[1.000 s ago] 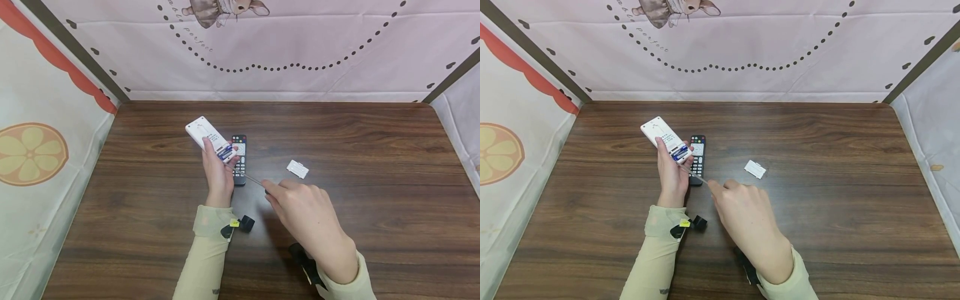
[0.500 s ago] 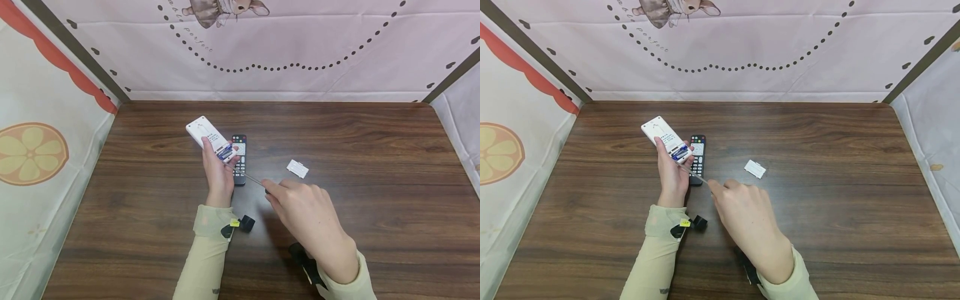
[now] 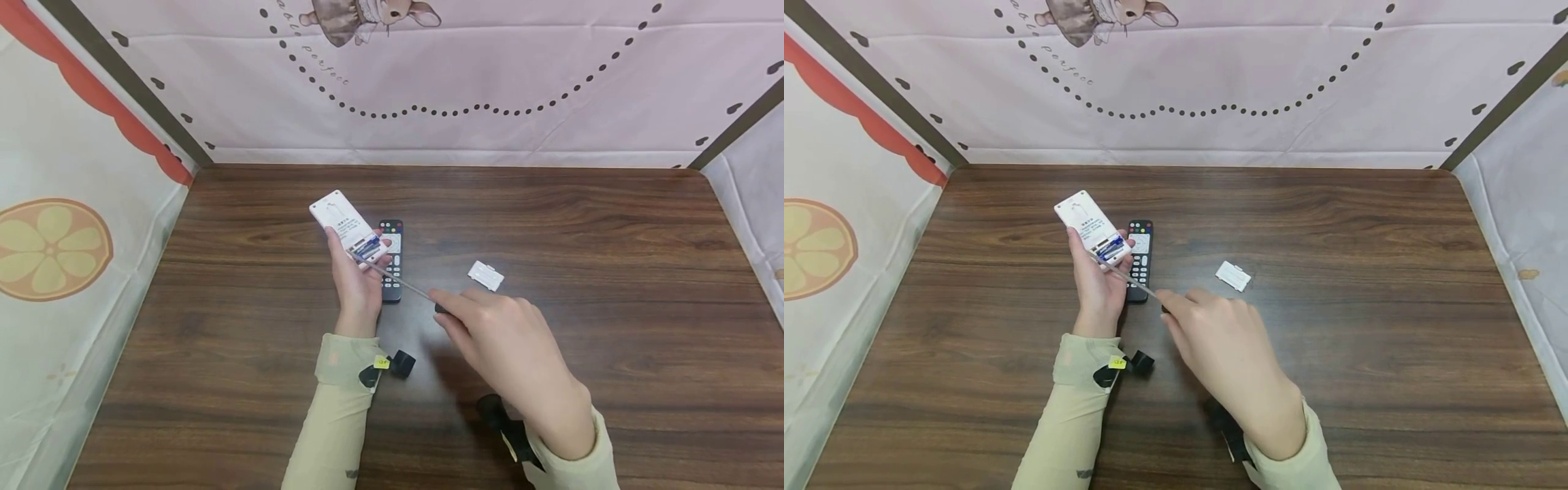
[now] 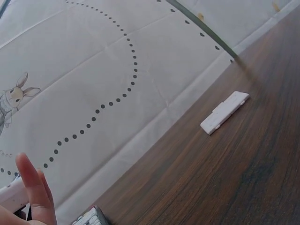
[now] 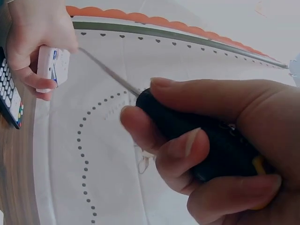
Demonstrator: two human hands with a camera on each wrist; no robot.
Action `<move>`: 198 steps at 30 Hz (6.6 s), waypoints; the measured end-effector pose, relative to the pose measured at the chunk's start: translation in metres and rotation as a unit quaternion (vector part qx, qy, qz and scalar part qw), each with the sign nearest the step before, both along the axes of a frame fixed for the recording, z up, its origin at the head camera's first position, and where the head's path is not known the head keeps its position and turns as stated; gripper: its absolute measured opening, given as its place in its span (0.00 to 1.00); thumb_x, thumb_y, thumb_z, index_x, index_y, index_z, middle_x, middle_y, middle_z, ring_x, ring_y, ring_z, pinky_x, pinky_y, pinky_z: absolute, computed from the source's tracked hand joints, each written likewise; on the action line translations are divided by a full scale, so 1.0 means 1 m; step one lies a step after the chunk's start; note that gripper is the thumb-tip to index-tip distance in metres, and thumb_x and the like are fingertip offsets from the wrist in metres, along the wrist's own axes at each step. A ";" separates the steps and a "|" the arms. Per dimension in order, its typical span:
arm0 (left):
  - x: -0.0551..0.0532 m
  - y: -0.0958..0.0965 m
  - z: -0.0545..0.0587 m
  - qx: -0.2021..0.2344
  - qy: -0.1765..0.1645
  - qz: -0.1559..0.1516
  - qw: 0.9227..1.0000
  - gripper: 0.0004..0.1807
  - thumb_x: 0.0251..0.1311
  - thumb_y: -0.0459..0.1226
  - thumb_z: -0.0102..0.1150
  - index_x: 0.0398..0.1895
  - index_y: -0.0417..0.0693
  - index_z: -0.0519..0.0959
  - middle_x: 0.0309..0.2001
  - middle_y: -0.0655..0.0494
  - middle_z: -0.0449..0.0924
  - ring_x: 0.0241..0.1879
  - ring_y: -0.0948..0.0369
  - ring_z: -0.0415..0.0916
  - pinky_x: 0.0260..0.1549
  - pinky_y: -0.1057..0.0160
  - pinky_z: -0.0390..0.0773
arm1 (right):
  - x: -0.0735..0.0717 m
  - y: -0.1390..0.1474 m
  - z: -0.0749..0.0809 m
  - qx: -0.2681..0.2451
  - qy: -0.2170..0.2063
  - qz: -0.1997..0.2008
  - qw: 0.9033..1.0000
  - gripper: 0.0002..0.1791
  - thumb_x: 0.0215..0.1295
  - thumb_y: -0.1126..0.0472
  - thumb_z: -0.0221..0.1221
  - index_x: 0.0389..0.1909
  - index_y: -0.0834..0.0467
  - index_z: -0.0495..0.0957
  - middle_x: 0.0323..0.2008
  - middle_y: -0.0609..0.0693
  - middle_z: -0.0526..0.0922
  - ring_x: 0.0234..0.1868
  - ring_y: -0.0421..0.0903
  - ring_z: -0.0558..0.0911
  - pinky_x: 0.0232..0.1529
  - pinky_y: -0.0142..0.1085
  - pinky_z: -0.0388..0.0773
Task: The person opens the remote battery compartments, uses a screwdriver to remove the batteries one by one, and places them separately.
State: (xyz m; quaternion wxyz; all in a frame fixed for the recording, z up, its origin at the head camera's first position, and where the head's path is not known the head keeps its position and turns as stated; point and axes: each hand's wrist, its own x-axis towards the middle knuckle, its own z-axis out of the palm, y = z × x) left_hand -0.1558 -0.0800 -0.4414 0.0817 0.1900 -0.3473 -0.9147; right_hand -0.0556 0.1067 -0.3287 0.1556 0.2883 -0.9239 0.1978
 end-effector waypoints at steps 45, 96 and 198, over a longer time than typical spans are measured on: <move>-0.008 0.067 -0.010 -0.758 0.001 -0.085 0.647 0.37 0.51 0.33 0.57 0.65 0.52 0.52 0.41 0.46 0.71 0.31 0.51 0.73 0.25 0.54 0.74 | -0.066 0.086 -0.040 -0.055 -0.197 -0.173 0.964 0.19 0.66 0.52 0.47 0.56 0.52 0.70 0.49 0.55 0.77 0.48 0.57 0.74 0.46 0.53 0.67; -0.017 0.077 -0.012 -0.680 -0.043 -0.168 0.713 0.44 0.47 0.42 0.53 0.68 0.57 0.43 0.50 0.48 0.60 0.39 0.54 0.66 0.34 0.56 0.72 | -0.107 0.098 -0.119 -0.166 -0.396 -0.180 0.885 0.22 0.68 0.52 0.44 0.59 0.56 0.64 0.28 0.57 0.74 0.18 0.46 0.75 0.19 0.37 0.77; -0.024 0.054 -0.007 -0.081 0.023 -0.149 0.985 0.21 0.64 0.48 0.42 0.60 0.68 0.55 0.56 0.39 0.61 0.48 0.47 0.67 0.36 0.55 0.76 | -0.057 0.110 -0.031 -0.076 -0.337 -0.027 0.938 0.15 0.62 0.46 0.51 0.50 0.35 0.73 0.28 0.43 0.76 0.15 0.40 0.64 0.19 0.33 0.66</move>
